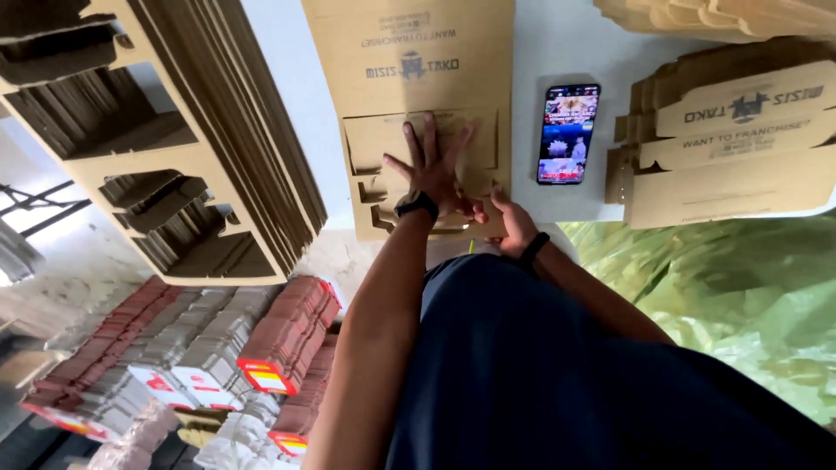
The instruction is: Folding pre-cut cardboard sheets into 3D bouquet holders and inserting plastic liners.
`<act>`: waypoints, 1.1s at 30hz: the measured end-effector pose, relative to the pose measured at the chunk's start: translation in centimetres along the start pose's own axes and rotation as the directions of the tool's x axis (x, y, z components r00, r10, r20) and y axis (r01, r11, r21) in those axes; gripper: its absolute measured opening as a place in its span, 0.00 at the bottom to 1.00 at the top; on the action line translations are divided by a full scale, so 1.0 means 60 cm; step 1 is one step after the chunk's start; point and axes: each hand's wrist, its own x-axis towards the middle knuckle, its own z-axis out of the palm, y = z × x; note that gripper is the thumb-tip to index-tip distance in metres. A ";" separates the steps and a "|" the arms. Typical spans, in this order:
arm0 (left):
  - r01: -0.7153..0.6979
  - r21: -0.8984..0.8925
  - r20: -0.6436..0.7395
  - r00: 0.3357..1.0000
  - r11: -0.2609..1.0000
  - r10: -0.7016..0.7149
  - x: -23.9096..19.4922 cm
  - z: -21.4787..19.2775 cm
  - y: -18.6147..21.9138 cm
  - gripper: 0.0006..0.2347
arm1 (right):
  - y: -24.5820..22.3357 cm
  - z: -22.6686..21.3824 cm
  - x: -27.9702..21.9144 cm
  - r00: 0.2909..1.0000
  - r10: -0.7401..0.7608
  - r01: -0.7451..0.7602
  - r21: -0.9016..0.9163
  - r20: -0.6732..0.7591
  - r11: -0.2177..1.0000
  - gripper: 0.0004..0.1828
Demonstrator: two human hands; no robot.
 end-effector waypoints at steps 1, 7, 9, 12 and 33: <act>0.001 0.010 0.013 1.000 1.000 -0.001 -0.005 -0.007 0.003 0.65 | 0.001 -0.002 0.005 1.000 0.010 -0.010 0.017 0.000 1.000 0.18; -0.008 0.074 0.020 1.000 0.997 0.007 -0.011 -0.013 0.007 0.63 | -0.029 0.039 -0.041 0.995 0.079 -0.073 0.094 -0.063 0.993 0.22; -0.012 0.077 -0.005 1.000 0.997 0.013 -0.005 -0.010 0.008 0.63 | -0.029 0.050 -0.039 0.994 0.093 -0.084 0.139 -0.065 0.987 0.23; 0.001 0.122 -0.005 1.000 0.993 -0.001 0.014 0.000 0.000 0.64 | -0.007 0.073 0.000 0.981 0.077 -0.024 0.282 -0.177 0.959 0.24; 0.000 0.055 -0.005 1.000 0.998 0.000 0.007 0.003 -0.002 0.66 | -0.039 0.015 -0.030 0.991 0.083 -0.086 -0.024 -0.101 0.996 0.33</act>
